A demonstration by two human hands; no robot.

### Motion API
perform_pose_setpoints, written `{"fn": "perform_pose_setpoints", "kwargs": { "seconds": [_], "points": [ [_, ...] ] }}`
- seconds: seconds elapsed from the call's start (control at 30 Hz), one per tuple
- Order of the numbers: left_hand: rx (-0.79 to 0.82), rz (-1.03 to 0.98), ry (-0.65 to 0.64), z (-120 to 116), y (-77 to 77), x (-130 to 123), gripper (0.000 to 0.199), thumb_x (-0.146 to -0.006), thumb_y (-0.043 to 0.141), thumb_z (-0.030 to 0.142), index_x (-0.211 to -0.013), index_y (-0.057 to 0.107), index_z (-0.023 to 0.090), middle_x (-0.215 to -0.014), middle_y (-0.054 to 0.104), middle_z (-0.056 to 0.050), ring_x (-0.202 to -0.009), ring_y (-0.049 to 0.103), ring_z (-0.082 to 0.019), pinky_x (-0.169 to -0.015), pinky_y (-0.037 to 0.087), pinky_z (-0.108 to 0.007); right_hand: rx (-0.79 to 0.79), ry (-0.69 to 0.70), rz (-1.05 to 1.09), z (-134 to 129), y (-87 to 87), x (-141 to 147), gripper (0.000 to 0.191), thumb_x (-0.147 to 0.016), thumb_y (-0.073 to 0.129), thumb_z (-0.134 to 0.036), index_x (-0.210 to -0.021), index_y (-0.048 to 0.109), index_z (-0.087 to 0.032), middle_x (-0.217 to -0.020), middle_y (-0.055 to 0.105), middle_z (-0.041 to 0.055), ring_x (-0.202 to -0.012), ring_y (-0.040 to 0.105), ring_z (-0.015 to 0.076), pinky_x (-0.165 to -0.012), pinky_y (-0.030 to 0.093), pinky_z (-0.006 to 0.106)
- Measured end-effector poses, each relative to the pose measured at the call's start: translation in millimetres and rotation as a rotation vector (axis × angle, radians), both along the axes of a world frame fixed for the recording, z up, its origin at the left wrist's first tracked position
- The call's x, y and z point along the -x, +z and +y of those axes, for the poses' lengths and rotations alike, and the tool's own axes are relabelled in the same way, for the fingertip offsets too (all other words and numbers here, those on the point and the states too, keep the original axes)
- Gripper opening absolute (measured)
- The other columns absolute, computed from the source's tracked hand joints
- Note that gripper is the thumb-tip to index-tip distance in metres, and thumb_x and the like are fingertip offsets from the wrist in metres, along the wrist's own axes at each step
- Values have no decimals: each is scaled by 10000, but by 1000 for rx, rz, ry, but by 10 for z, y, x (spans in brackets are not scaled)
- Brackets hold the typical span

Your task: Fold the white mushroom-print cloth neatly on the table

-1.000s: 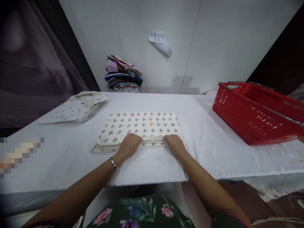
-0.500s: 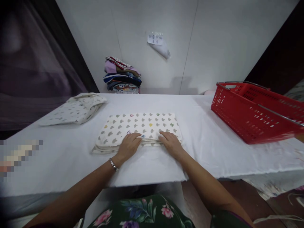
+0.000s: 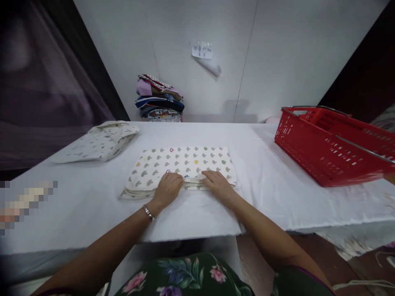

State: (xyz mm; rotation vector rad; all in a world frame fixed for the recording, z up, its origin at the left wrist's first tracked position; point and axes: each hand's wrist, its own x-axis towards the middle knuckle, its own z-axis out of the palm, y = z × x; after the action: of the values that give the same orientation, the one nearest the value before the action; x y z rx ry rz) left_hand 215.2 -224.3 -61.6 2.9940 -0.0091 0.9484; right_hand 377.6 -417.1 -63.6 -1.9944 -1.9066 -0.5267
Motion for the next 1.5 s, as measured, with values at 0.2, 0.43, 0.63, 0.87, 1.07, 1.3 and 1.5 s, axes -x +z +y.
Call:
{"fn": "perform_pose_setpoints", "kwargs": {
  "seconds": [0.2, 0.43, 0.63, 0.87, 1.07, 1.3, 1.5],
  "points": [
    [-5, -10, 6, 7, -4, 5, 185, -898, 404, 188, -850, 583, 187, -902, 627, -47, -891, 542, -180, -873, 373, -385, 5, -7, -40, 121, -18, 9, 222, -912, 410, -147, -1003, 608, -190, -1296, 515, 99, -1203, 418, 232, -896, 408, 399],
    [-42, -31, -13, -17, 22, 15, 167, -884, 440, 180, -825, 595, 191, -873, 636, -33, -865, 539, -166, -843, 383, -360, -77, 40, 11, 92, -37, 53, 206, -917, 416, -148, -935, 620, -173, -1211, 571, 93, -1154, 449, 213, -891, 407, 361],
    [-80, -1, -47, -27, 25, 41, 175, -873, 446, 159, -824, 610, 196, -870, 641, -33, -860, 539, -168, -844, 389, -361, -97, 43, 27, 41, -5, 91, 206, -913, 422, -142, -905, 625, -168, -975, 630, 86, -908, 522, 182, -750, 412, 310],
    [-68, 6, -69, -24, 47, 41, 184, -877, 433, 164, -807, 601, 191, -816, 640, -22, -833, 547, -150, -871, 390, -357, -80, 11, 13, 46, -108, 79, 218, -918, 403, -140, -970, 613, -159, -828, 623, 68, -756, 509, 165, -690, 371, 293],
    [-103, -25, -58, -49, 38, 48, 152, -850, 472, 145, -801, 607, 194, -981, 652, -36, -923, 543, -174, -865, 397, -359, -80, 12, 23, 60, -100, 76, 233, -919, 395, -135, -1027, 600, -155, -891, 635, 79, -808, 518, 177, -709, 370, 301],
    [-140, -36, -114, -25, 27, 48, 143, -838, 481, 129, -774, 594, 188, -927, 649, -29, -869, 533, -162, -840, 407, -345, -44, 2, 49, 67, -78, 103, 213, -914, 398, -122, -931, 605, -167, -922, 631, 74, -825, 504, 179, -706, 361, 298],
    [-131, -8, -78, -31, 74, 7, 175, -873, 428, 163, -778, 572, 186, -765, 618, -17, -764, 537, -147, -844, 398, -356, 10, -53, 58, 110, -66, 86, 185, -903, 424, -120, -941, 599, -164, -919, 633, 77, -838, 510, 190, -719, 354, 302]
  ]
}}
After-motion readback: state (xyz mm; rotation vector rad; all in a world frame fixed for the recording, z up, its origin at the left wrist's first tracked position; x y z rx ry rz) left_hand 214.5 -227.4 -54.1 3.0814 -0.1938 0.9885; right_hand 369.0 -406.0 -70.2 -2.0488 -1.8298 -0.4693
